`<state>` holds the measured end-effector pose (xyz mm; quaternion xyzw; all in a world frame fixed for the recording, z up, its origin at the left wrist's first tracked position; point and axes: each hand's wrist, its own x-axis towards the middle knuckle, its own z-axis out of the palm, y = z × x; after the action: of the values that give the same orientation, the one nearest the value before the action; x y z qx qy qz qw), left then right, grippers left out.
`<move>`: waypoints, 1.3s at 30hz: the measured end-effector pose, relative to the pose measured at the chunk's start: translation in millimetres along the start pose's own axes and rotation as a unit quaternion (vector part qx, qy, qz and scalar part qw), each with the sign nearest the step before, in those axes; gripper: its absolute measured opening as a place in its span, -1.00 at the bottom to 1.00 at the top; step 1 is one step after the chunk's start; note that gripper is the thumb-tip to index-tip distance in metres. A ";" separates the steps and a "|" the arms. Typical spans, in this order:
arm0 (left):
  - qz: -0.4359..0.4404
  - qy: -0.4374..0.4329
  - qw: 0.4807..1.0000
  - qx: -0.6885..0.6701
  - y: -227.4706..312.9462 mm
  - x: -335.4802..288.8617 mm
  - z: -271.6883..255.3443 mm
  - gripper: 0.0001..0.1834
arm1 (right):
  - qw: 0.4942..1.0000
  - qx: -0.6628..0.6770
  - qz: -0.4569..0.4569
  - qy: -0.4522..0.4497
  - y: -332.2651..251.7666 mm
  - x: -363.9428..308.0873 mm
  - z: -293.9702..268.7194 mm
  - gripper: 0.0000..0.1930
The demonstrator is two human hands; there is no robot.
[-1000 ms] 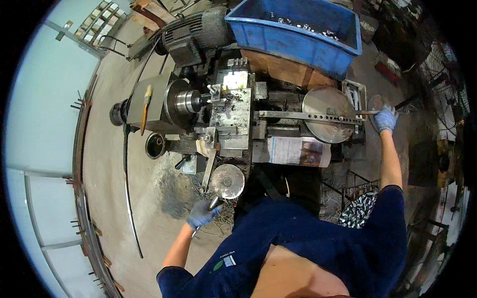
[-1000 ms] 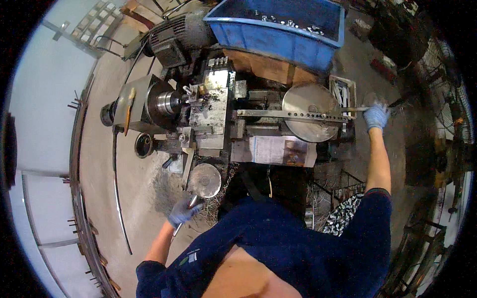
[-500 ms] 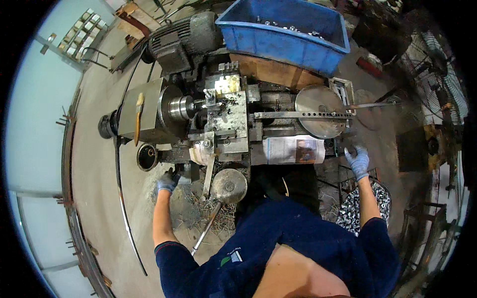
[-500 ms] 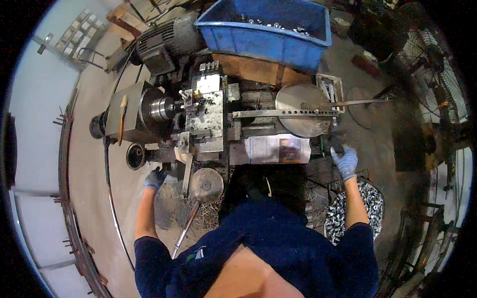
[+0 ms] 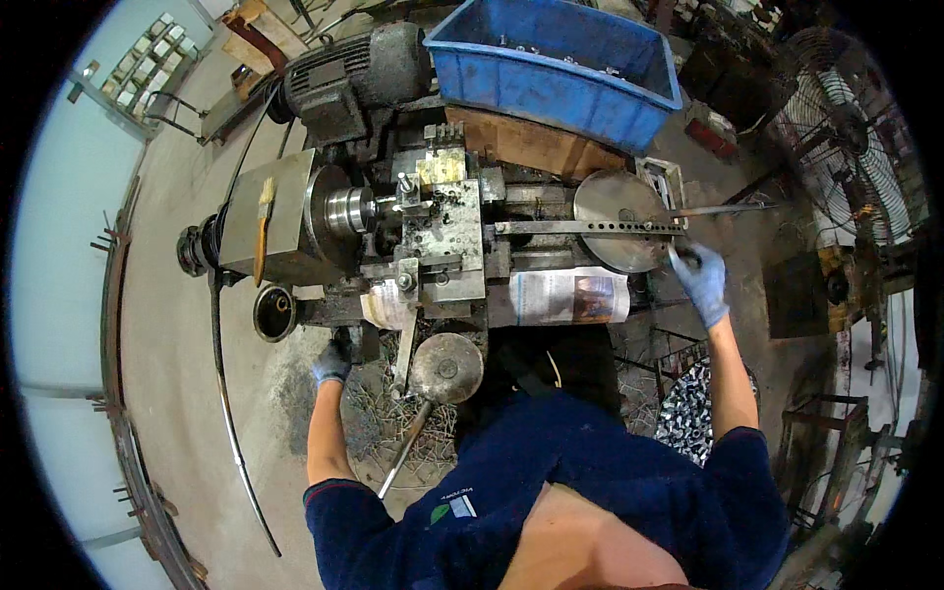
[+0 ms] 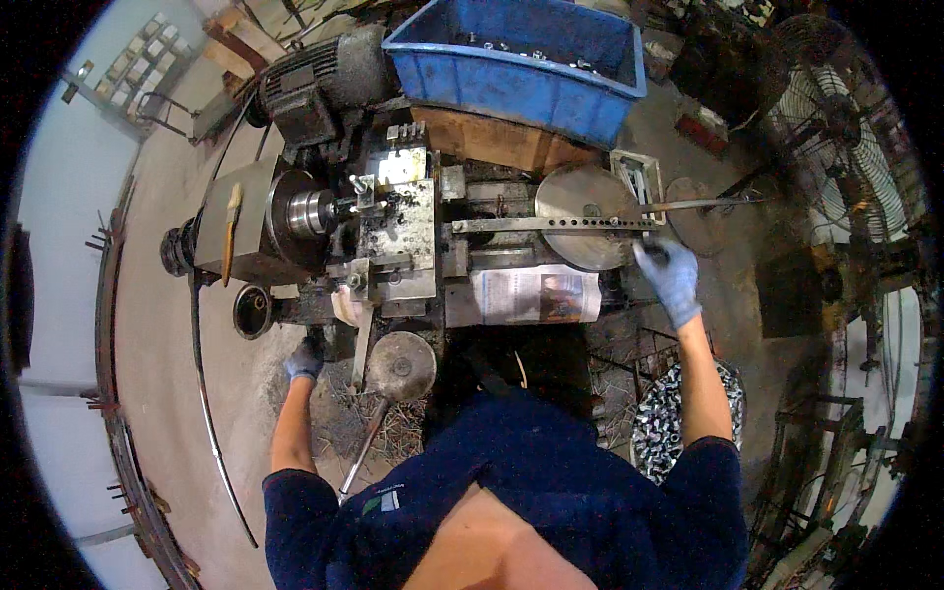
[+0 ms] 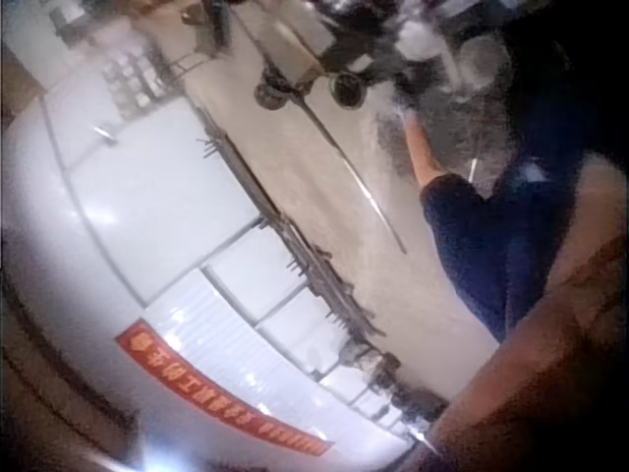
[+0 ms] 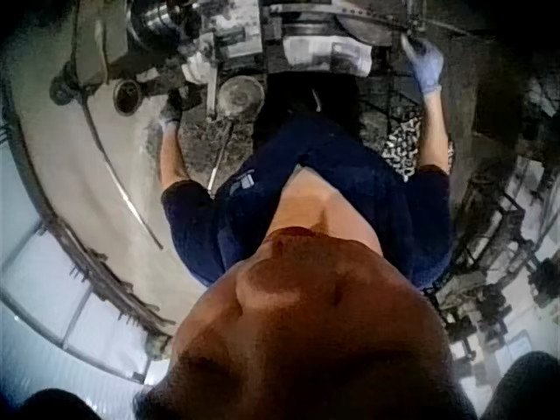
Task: The person operates a metal lathe by inserting a workpiece into the chuck, adjusting the tool slide with hand wheels, and using a lever to turn the machine. They remove the completed part and place it into a bin.
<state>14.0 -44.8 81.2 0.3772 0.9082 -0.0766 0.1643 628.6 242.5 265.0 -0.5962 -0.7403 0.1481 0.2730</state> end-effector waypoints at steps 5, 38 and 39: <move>0.074 -0.049 0.995 -0.042 -57.8 6.5 -5.0 -0.52 | 0.970 0.100 -0.211 -0.068 -167.5 54.4 17.4 -0.55; -0.081 0.080 0.840 -0.531 -173.4 -131.4 -100.4 -0.73 | 0.856 -0.003 -0.511 0.081 -318.7 129.6 61.6 -0.37; -0.090 0.081 0.838 -0.533 -180.1 -132.5 -95.6 -0.72 | 0.908 -0.132 -0.396 -0.034 -314.3 139.3 25.9 -0.44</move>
<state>-49.3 -233.8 220.5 0.1530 0.8487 0.4356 0.2579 342.0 302.4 447.0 -0.2788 -0.9374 -0.0510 0.2026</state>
